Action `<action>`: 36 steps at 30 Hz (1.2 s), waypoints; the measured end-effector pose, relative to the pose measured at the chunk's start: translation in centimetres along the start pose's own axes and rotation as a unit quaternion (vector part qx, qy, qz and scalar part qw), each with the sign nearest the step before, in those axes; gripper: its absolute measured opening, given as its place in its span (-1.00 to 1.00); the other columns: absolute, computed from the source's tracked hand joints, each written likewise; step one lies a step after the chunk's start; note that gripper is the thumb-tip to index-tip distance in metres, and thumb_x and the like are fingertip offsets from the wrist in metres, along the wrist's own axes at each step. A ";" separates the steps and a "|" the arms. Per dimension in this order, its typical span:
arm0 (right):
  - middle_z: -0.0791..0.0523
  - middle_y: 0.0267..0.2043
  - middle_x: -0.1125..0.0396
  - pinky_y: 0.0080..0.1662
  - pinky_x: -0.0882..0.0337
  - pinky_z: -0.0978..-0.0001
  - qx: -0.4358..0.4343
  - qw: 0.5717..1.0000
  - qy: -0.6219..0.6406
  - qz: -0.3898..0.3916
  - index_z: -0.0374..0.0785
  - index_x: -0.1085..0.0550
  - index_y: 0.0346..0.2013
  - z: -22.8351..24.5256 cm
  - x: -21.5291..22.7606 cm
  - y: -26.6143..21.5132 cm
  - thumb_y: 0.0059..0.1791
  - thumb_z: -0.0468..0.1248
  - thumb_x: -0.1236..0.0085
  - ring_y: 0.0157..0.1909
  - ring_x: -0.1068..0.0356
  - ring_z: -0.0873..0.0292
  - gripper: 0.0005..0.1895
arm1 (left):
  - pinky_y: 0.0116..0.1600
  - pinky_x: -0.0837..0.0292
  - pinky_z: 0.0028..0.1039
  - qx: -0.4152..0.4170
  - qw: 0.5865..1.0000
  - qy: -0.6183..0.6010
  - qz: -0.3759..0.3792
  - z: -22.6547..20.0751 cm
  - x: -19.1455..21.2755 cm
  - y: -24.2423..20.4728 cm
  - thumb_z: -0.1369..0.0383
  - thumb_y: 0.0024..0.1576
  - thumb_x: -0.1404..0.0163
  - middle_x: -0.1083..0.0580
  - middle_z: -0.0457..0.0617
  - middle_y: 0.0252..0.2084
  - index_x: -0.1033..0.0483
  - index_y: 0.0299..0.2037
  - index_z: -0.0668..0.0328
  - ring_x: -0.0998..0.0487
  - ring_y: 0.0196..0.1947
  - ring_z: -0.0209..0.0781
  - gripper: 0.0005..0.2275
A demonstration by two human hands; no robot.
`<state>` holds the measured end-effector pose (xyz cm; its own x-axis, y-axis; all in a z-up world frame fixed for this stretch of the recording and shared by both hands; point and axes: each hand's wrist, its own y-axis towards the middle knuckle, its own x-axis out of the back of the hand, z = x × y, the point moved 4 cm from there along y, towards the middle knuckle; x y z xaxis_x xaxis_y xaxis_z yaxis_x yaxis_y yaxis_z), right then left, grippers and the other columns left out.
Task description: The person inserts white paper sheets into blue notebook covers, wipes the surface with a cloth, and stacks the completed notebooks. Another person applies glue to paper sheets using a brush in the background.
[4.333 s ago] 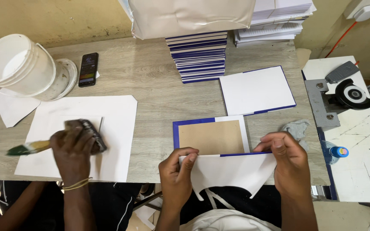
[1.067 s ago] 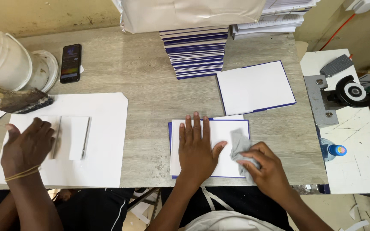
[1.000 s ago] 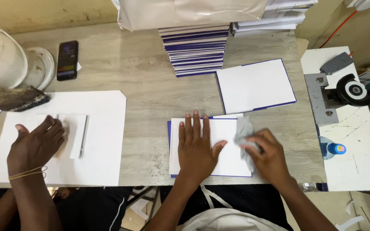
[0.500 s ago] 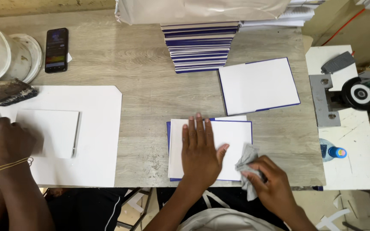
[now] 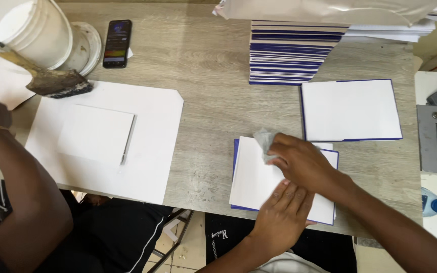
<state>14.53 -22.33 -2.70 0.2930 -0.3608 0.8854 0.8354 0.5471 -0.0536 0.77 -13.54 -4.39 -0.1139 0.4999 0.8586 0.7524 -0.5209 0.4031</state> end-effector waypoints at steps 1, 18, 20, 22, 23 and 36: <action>0.19 -0.16 -0.40 -0.33 -0.44 0.21 0.035 0.997 0.054 -0.031 -0.20 -0.57 -0.26 0.6 0.3 1.7 0.08 -0.24 -0.22 -0.30 -0.45 0.14 -0.90 | 0.60 -0.21 -0.03 -0.022 0.999 -0.027 -0.028 -0.1 0.6 0.1 0.26 0.20 -0.09 -0.55 0.33 0.29 -0.52 0.30 0.48 -0.49 0.40 0.24 -0.49; 0.14 -0.26 -0.36 -0.32 -0.37 0.32 0.210 0.961 0.150 -0.097 -0.23 -0.63 -0.21 6.1 -2.7 2.3 0.07 -0.35 -0.31 -0.31 -0.35 0.17 -0.97 | 0.48 -0.39 -0.12 -0.030 0.992 -0.082 -0.092 -0.8 1.0 0.2 0.51 0.24 -0.04 -0.63 0.27 0.03 -0.66 0.10 0.48 -0.63 0.10 0.19 -0.73; 0.12 -0.24 -0.34 -0.27 -0.37 0.29 0.222 0.962 0.148 -0.058 -0.23 -0.58 -0.21 8.6 -4.9 -2.3 0.10 -0.34 -0.28 -0.27 -0.34 0.14 -0.97 | 0.74 -0.01 -0.19 -0.030 0.965 0.257 0.047 -0.7 -5.0 -1.0 0.00 0.49 0.43 -0.15 -0.03 0.66 -0.07 0.59 0.08 -0.11 0.68 -0.04 -0.46; 0.11 -0.21 -0.32 -0.23 -0.37 0.27 0.226 0.962 0.147 -0.031 -0.22 -0.53 -0.22 10.1 -5.9 -3.7 0.11 -0.33 -0.26 -0.24 -0.33 0.11 -0.95 | 0.72 -0.06 -0.21 -0.043 0.974 0.220 -0.012 -0.4 -3.2 -0.9 0.08 0.49 0.46 -0.25 -0.01 0.61 -0.17 0.54 0.13 -0.20 0.65 -0.05 -0.50; 0.10 -0.19 -0.30 -0.20 -0.37 0.25 0.234 0.961 0.150 0.005 -0.22 -0.49 -0.22 11.0 -6.5 -4.6 0.13 -0.32 -0.24 -0.21 -0.33 0.08 -0.92 | 0.70 -0.11 -0.23 -0.045 0.980 0.182 -0.068 -0.6 -2.1 -1.0 0.17 0.49 0.49 -0.35 0.02 0.56 -0.27 0.49 0.19 -0.29 0.61 -0.05 -0.52; 0.16 -0.26 -0.28 -0.19 -0.29 0.13 0.151 0.986 0.051 -0.042 -0.05 -0.37 -0.36 -1.4 -2.0 -2.7 0.03 -0.41 0.04 -0.22 -0.28 0.07 -0.83 | 0.34 -0.52 -0.16 -0.067 0.977 -0.117 -0.164 -0.5 2.4 -0.5 0.49 0.42 -0.03 -0.66 0.10 -0.06 -0.72 -0.01 0.34 -0.65 -0.09 0.01 -0.84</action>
<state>12.34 -24.12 -4.92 0.2871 -0.4801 0.8289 0.6871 0.7061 0.1710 -0.20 -12.46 -2.34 -0.1721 0.7918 0.5860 0.6061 -0.3838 0.6966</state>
